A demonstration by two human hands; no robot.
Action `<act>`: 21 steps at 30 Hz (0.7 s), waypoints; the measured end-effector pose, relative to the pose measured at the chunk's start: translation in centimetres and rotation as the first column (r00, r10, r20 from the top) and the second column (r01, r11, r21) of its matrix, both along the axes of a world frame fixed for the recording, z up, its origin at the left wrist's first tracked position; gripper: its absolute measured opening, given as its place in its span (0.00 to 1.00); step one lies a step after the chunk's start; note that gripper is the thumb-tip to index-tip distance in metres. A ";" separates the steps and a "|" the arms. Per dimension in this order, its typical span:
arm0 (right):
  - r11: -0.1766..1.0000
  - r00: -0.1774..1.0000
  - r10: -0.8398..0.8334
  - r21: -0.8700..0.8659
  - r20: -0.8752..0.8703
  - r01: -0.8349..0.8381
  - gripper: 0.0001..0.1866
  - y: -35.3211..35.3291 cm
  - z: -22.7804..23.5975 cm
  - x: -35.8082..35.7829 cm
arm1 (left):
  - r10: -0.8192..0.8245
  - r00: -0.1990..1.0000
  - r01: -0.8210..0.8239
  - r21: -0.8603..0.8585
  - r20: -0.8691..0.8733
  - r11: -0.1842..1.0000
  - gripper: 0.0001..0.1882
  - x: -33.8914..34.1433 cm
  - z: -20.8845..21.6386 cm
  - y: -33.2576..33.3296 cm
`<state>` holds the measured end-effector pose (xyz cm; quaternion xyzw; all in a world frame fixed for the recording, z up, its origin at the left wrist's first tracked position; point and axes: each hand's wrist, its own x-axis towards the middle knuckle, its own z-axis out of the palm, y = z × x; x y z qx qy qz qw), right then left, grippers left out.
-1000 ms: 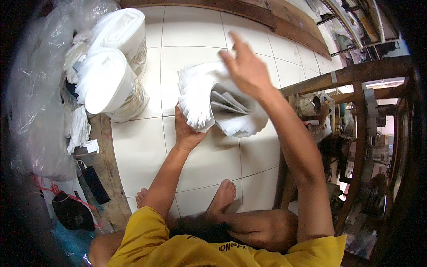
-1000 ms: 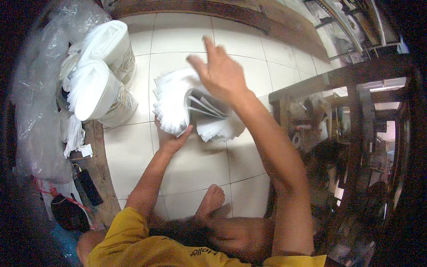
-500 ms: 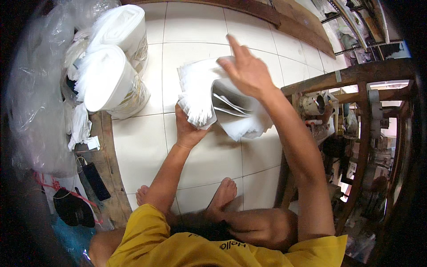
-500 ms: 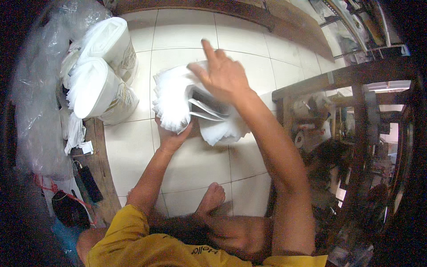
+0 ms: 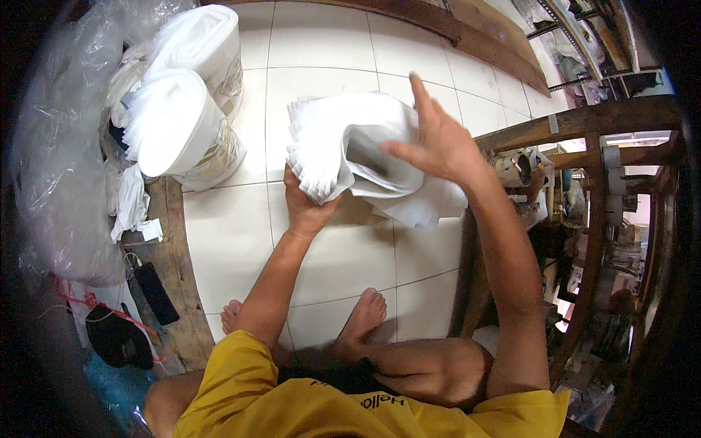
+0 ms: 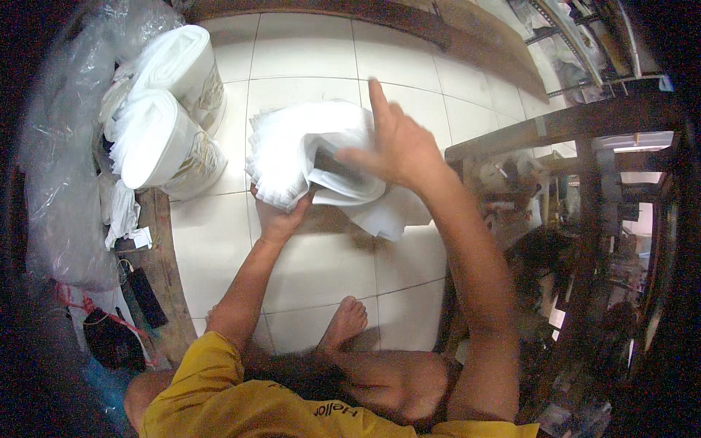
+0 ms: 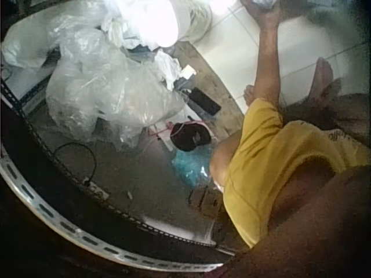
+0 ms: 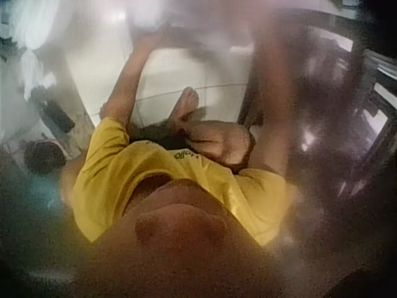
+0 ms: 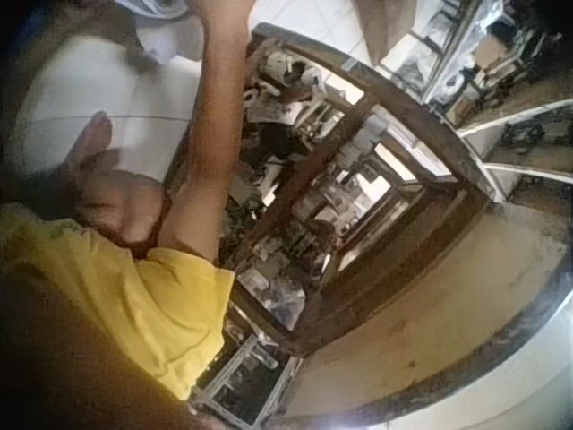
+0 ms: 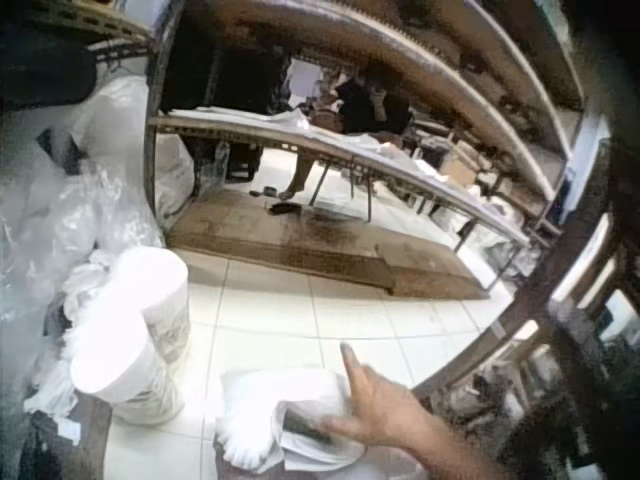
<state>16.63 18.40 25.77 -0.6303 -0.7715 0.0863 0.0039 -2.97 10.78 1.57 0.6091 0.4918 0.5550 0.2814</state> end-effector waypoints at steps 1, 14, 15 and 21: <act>0.993 0.996 -0.059 -0.102 0.070 0.066 0.60 -0.4 -0.4 0.8 | -0.002 1.000 0.002 0.010 0.014 1.000 0.52 0.5 0.2 0.1; 0.886 0.951 -0.299 -0.348 0.077 0.307 0.31 -2.0 -0.2 4.7 | 0.153 0.988 -0.153 -0.040 -0.002 0.987 0.46 0.1 -0.2 0.6; 0.891 0.949 -0.315 -0.335 0.032 0.307 0.31 -2.3 -0.6 5.1 | 0.181 0.984 -0.181 -0.031 -0.008 0.983 0.44 0.0 -0.5 0.7; 0.929 0.960 -0.274 -0.274 -0.054 0.249 0.26 -3.5 -1.9 6.9 | 0.275 0.957 -0.273 -0.036 0.094 0.961 0.33 0.3 0.3 1.9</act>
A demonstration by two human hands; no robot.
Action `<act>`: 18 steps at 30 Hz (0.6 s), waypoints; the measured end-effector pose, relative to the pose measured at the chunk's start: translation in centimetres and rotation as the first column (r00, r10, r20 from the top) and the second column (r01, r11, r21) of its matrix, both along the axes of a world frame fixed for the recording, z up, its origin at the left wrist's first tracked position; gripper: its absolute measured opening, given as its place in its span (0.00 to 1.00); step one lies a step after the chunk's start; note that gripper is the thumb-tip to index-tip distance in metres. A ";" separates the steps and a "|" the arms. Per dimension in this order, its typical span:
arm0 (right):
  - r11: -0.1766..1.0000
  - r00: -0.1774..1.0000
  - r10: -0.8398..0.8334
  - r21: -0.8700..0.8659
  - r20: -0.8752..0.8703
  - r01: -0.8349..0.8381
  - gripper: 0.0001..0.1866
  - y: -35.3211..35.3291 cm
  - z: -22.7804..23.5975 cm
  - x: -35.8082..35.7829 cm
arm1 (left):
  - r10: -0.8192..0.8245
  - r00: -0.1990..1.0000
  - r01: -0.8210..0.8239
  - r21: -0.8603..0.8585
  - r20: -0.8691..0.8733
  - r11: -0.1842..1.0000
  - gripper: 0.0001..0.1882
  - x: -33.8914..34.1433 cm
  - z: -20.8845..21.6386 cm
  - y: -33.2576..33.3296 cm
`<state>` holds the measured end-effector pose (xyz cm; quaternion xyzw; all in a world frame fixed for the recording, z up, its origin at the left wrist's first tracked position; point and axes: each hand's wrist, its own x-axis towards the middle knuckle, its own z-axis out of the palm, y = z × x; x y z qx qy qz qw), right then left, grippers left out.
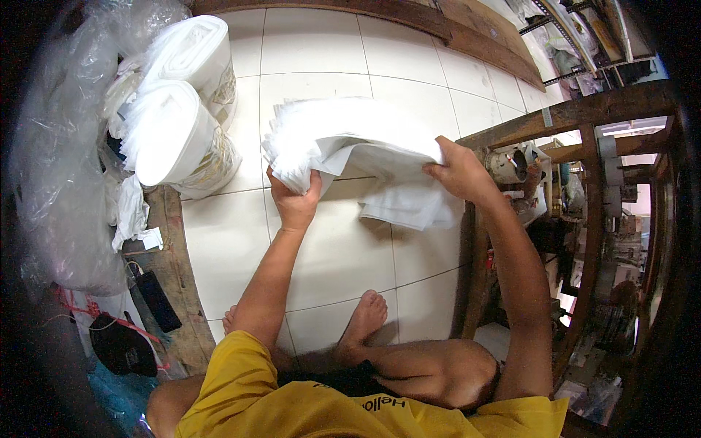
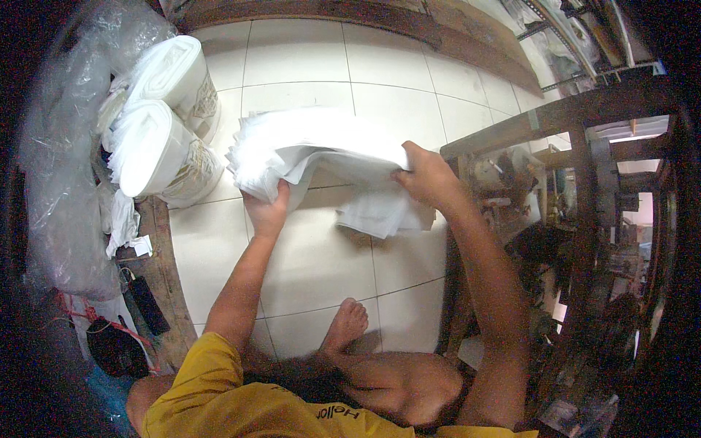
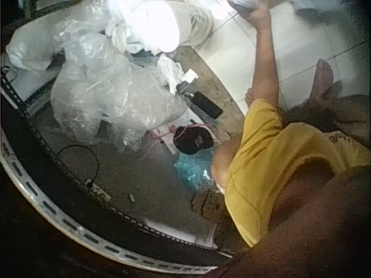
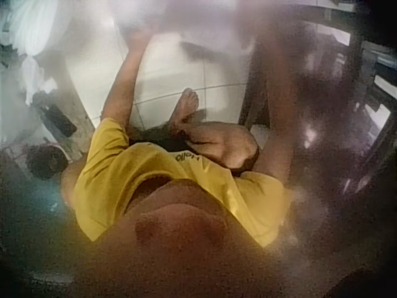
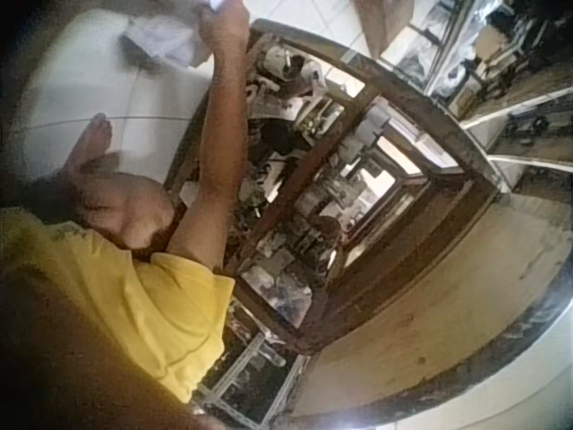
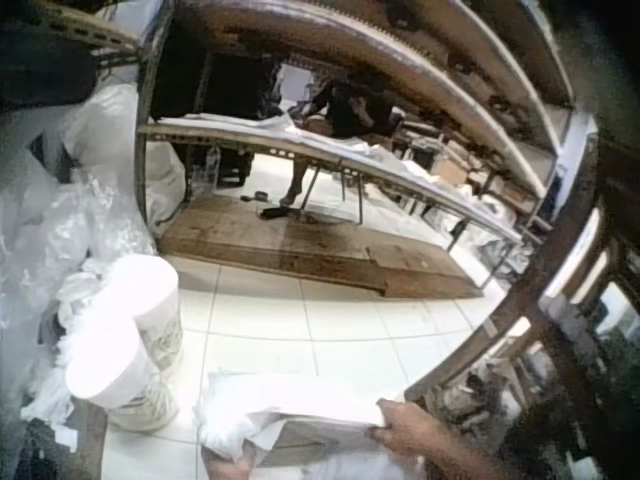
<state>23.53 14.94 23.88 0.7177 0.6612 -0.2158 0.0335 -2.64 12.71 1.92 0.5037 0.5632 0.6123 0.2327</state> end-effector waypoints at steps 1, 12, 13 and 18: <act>1.000 0.999 0.016 0.011 0.036 -0.016 0.24 0.3 -0.1 0.0 | 0.010 1.000 -0.010 0.015 0.025 1.000 0.31 0.0 0.0 0.4; 0.898 0.954 0.287 -0.323 -0.087 -0.299 0.18 3.5 3.8 1.2 | -0.376 0.882 0.459 -0.341 0.283 0.821 0.34 -8.0 11.3 -0.7; 0.858 0.958 0.236 -0.428 -0.161 -0.283 0.22 4.2 3.9 1.5 | -0.402 0.848 0.520 -0.391 0.346 0.760 0.35 -8.4 12.9 -0.7; 0.539 0.921 0.222 -0.747 -0.319 -0.389 0.27 8.9 -6.1 2.0 | -0.331 0.769 0.638 -0.626 0.547 0.448 0.39 -9.5 10.5 -1.0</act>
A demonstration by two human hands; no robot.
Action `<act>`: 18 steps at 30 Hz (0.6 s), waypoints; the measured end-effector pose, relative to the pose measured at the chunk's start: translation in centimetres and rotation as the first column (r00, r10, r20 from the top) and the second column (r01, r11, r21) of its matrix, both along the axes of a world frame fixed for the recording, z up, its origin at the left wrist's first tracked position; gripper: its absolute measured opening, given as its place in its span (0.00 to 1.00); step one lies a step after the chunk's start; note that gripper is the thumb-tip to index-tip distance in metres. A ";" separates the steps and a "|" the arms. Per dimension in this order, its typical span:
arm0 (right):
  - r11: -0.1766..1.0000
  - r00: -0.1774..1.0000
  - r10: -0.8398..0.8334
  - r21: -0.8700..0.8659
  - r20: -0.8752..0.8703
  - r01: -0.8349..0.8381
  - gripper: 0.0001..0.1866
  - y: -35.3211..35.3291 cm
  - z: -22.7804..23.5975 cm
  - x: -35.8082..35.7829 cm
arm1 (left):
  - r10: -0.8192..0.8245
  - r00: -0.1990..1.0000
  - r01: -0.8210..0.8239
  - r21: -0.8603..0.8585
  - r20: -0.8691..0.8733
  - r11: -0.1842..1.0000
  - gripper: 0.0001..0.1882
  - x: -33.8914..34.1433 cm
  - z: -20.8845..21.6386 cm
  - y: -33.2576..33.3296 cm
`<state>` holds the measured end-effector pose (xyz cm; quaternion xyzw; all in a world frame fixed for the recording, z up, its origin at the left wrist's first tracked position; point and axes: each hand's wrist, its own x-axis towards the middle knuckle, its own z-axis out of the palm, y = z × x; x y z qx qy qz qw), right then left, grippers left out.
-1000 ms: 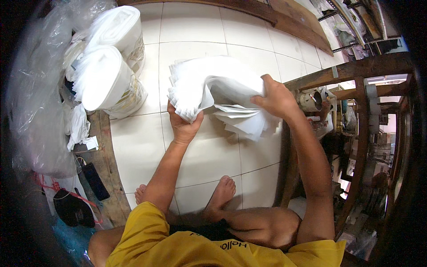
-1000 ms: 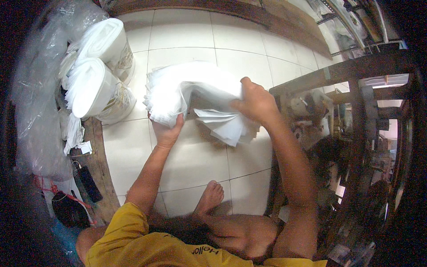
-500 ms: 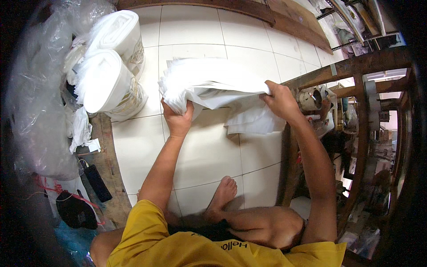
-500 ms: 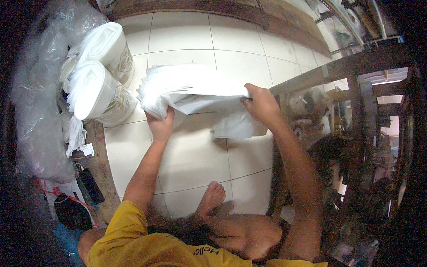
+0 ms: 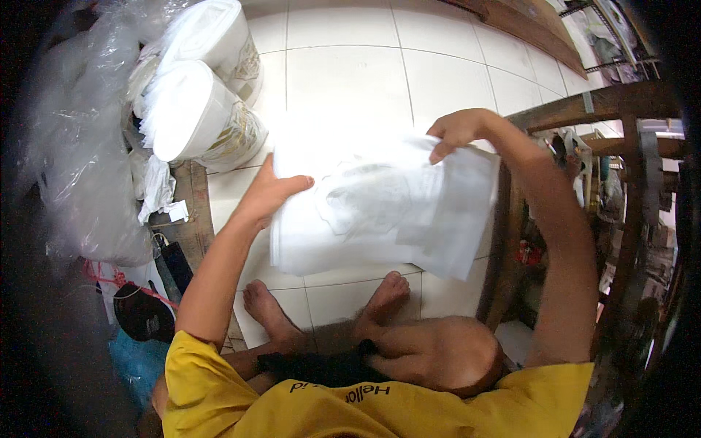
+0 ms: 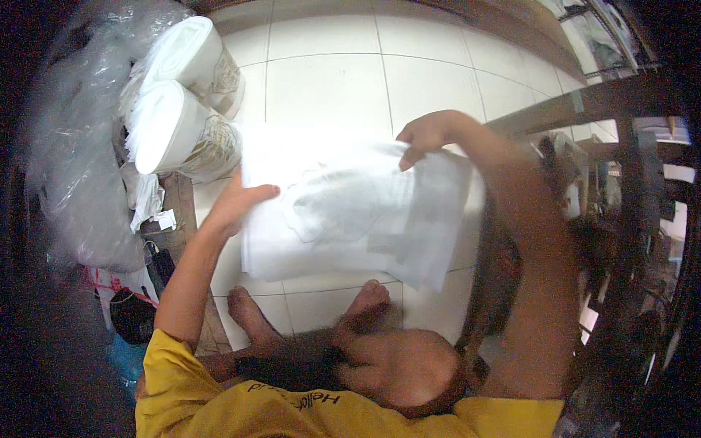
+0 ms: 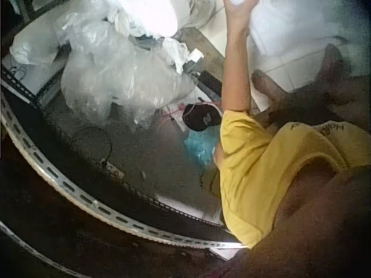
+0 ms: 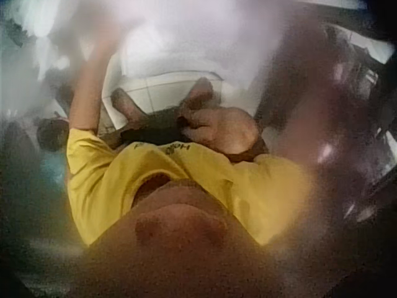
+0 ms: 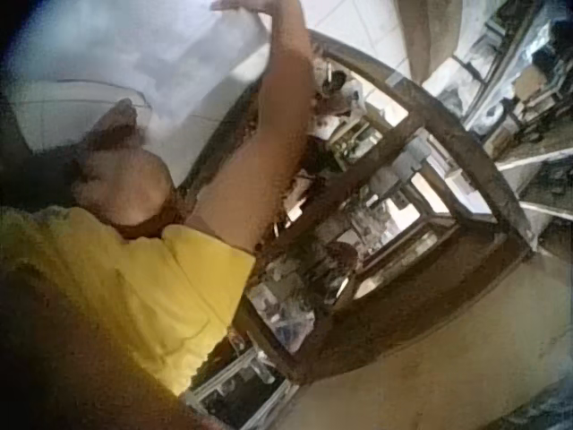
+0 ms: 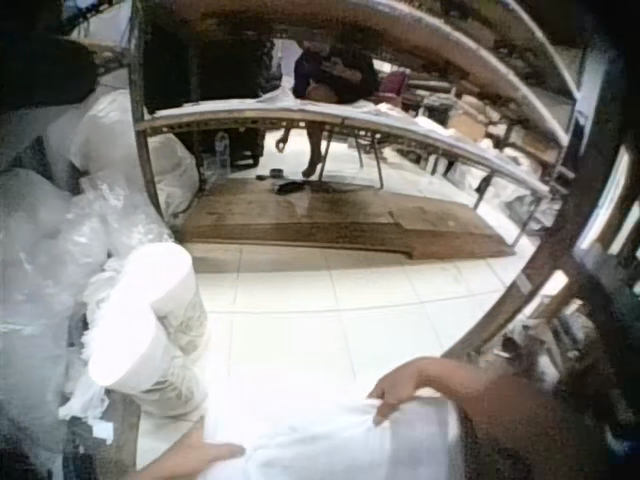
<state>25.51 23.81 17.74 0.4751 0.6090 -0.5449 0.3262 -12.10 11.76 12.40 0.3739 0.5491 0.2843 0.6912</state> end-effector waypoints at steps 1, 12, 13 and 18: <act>0.995 0.995 0.102 0.022 0.008 -0.102 0.28 1.2 -3.9 -1.0 | 0.031 0.999 -0.031 -0.005 -0.013 1.000 0.39 -0.5 -2.1 0.0; 0.855 0.977 0.209 0.478 0.036 -0.200 0.29 1.7 -14.0 -2.8 | 0.072 0.875 -0.083 0.000 -0.479 0.997 0.45 -1.0 -8.2 -0.4; 0.842 0.987 0.144 0.516 0.066 -0.157 0.29 0.8 -13.8 -2.4 | 0.071 0.864 -0.074 0.014 -0.498 0.997 0.45 -0.9 -8.6 -0.5; 0.518 1.000 0.005 0.855 -0.001 -0.002 0.32 -4.9 -11.4 -0.6 | 0.098 0.856 -0.089 0.041 -0.508 0.995 0.50 -0.6 -8.9 -0.4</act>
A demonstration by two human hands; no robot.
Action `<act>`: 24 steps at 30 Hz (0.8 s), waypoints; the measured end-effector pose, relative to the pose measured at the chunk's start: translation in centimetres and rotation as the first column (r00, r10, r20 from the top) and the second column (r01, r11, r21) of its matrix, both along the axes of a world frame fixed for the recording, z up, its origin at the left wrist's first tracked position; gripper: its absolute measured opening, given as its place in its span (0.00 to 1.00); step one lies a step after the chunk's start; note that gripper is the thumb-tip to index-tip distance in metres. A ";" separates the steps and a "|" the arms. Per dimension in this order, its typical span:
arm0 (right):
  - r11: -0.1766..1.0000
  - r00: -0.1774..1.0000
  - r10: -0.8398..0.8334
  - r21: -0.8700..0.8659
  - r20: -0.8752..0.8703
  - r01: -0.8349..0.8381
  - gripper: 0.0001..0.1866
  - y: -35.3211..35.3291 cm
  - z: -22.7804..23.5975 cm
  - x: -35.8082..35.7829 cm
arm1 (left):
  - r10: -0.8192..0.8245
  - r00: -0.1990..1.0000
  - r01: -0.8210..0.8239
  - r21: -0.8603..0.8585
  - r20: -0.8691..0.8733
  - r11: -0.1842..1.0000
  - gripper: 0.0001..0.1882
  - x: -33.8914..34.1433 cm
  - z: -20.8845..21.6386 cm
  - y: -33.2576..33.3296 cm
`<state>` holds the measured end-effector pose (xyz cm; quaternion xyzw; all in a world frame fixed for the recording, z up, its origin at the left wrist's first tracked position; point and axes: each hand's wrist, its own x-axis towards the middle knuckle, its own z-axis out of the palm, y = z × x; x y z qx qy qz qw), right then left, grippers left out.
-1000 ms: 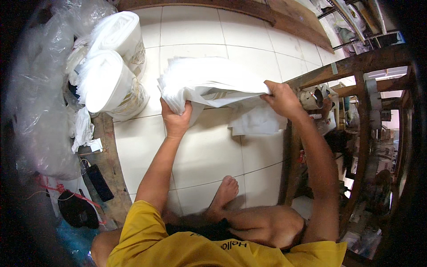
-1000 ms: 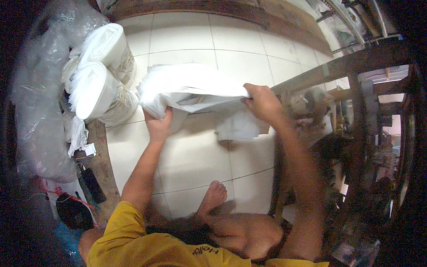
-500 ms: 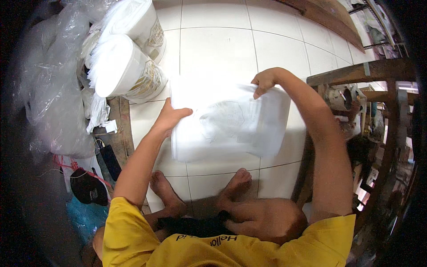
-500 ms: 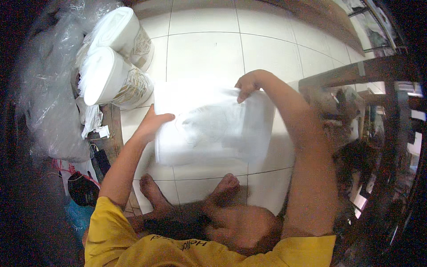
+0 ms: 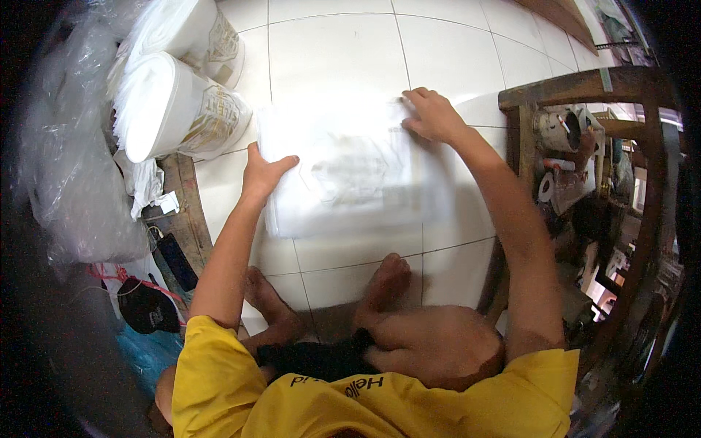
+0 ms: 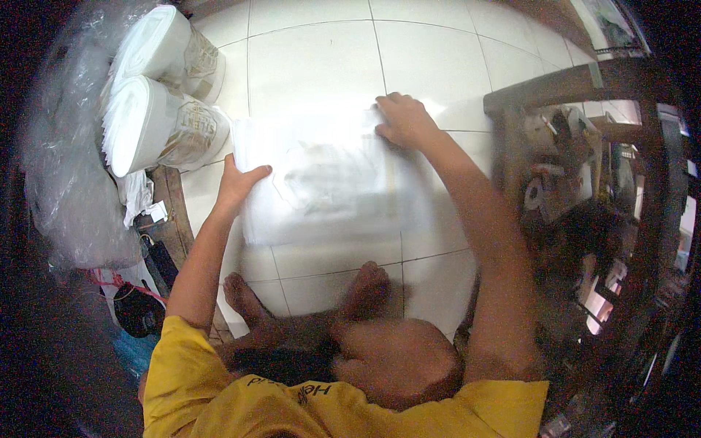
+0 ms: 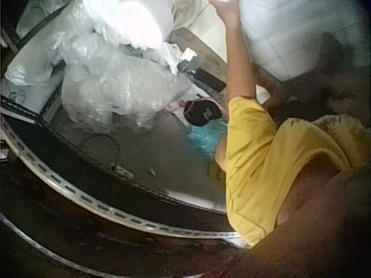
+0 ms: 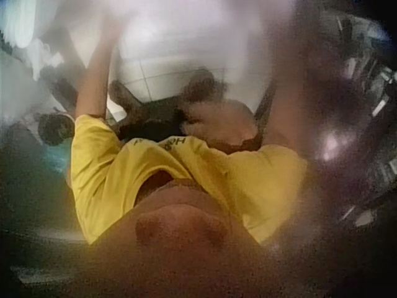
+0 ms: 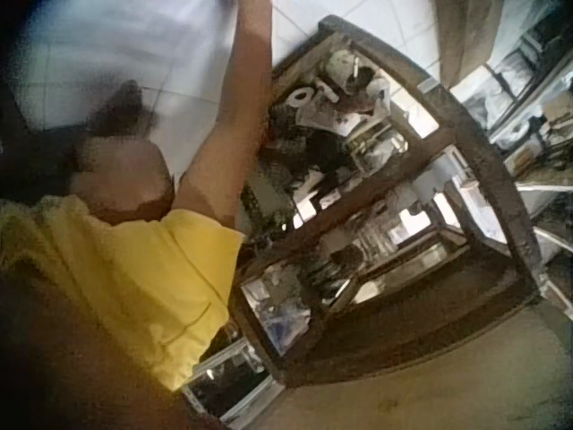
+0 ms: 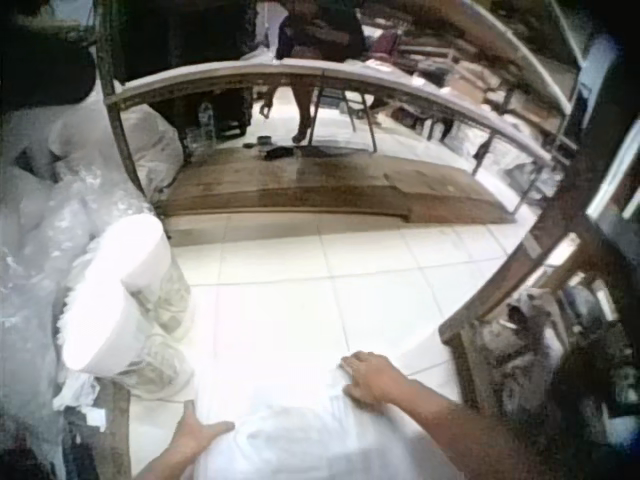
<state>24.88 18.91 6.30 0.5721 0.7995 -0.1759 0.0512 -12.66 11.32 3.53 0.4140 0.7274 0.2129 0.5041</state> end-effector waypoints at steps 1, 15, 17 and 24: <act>0.991 0.997 -0.038 0.126 -0.063 0.046 0.33 -1.1 -0.2 1.1 | 0.008 1.000 -0.008 -0.003 -0.009 1.000 0.51 0.2 0.2 0.1; 0.659 0.596 -0.751 -0.270 -0.283 0.702 0.29 -13.3 -3.9 3.8 | -0.709 0.328 0.944 0.252 -0.624 0.214 0.48 7.6 3.4 -9.1; 0.687 0.632 -0.725 -0.218 -0.274 0.693 0.26 -12.8 -3.6 3.5 | -0.679 0.232 0.969 0.230 -0.696 0.096 0.47 9.3 1.7 -10.1; 0.742 0.700 -0.669 -0.183 -0.250 0.645 0.19 -13.3 -3.7 2.8 | -0.575 0.186 0.975 0.222 -0.797 0.006 0.44 13.5 -2.7 -10.7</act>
